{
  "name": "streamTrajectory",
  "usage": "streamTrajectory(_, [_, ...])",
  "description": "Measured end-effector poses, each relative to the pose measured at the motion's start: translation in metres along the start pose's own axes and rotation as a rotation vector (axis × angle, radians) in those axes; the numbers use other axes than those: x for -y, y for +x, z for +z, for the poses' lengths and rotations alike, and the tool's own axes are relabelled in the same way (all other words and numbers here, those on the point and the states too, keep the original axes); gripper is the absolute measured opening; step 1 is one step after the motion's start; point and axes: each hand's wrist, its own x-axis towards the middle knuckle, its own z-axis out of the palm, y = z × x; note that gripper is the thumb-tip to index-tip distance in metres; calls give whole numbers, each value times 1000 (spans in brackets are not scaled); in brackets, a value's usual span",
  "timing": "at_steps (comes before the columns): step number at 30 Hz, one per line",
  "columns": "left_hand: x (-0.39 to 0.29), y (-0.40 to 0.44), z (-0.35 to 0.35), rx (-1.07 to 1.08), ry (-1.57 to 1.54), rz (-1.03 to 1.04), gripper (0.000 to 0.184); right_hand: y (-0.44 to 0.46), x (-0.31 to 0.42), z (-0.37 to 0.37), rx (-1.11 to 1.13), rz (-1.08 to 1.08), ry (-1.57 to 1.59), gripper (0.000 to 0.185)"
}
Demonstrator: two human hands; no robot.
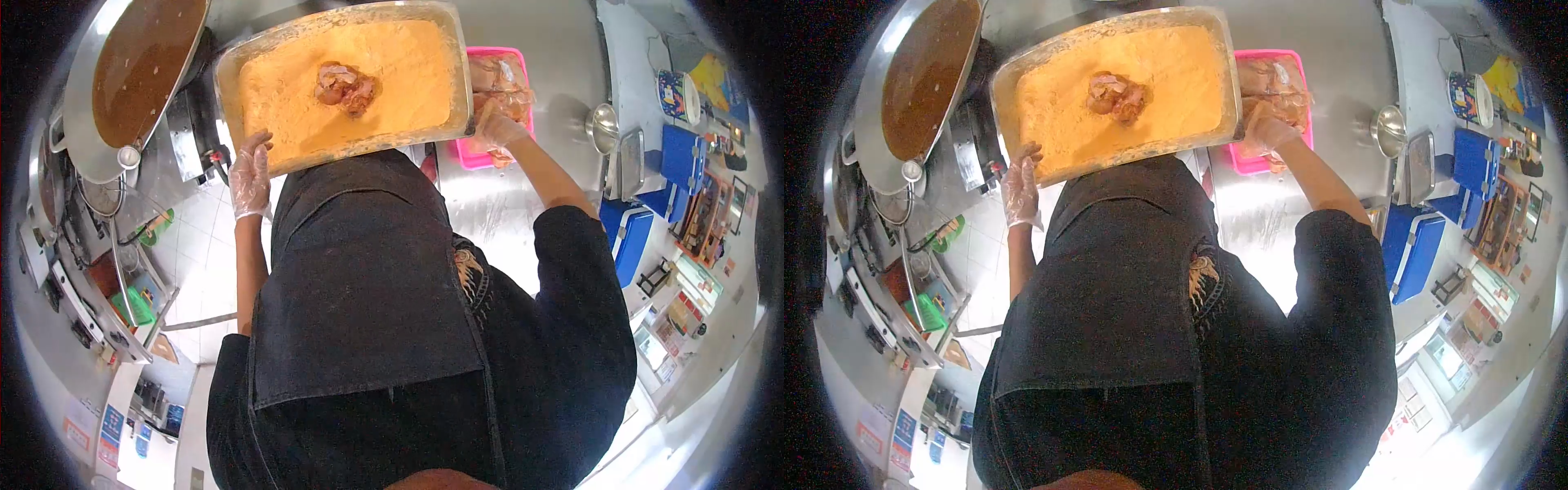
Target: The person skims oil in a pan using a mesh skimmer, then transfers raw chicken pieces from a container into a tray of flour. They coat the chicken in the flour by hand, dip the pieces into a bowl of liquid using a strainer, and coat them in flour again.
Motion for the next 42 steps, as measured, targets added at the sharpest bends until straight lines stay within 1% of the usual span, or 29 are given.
streamTrajectory(1, [0, -1, 0, -8, -6, 1, 37, -6, 1, -19, 159, -12, -90, 63])
streamTrajectory(3, [-3, -2, -2, -22, -18, 1, 35, -4, -5, -10, 52, -21, 95, 61])
streamTrajectory(6, [-4, 0, -4, -20, -12, -9, 32, 5, -15, 13, 12, 4, 141, 60])
streamTrajectory(9, [-6, 2, -5, -8, -66, 3, 32, 9, -19, 27, 3, 30, 142, 60])
streamTrajectory(12, [-6, 6, -8, 11, -43, 46, 33, 13, -14, 34, -1, 48, 128, 59])
streamTrajectory(15, [-10, 6, -10, 5, -31, 41, 34, 19, -9, 39, 2, 68, 107, 59])
streamTrajectory(18, [-5, 4, -9, -5, -44, 27, 37, 32, -8, 64, -66, 99, 59, 58])
streamTrajectory(21, [-5, 3, -8, 0, -47, 19, 38, 53, -1, 100, -154, 176, -98, 58])
streamTrajectory(24, [-7, 2, -9, 11, -43, 45, 38, 70, 11, 131, -223, 359, -192, 57])
streamTrajectory(26, [-5, 3, -10, 4, -54, 38, 39, 78, 14, 137, -271, 511, -33, 53])
streamTrajectory(27, [-5, 2, -11, 4, -59, 32, 39, 73, 10, 141, -371, 539, 315, 48])
streamTrajectory(29, [-3, 2, -12, 11, -63, 33, 40, 64, 6, 148, -568, 453, 567, 41])
streamTrajectory(30, [-2, 3, -12, 12, -66, 33, 41, 60, 0, 144, -631, 411, 650, 40])
streamTrajectory(32, [-3, 3, -14, 23, -38, 22, 42, 55, -10, 138, -675, 347, 742, 38])
streamTrajectory(35, [3, 8, -17, 28, -51, 39, 42, 43, -27, 132, -658, 295, 808, 35])
streamTrajectory(38, [7, 12, -16, 26, -85, 55, 41, 25, -43, 135, -624, 297, 821, 32])
streamTrajectory(42, [3, 17, -13, 35, -85, 57, 38, 5, -68, 144, -568, 373, 784, 28])
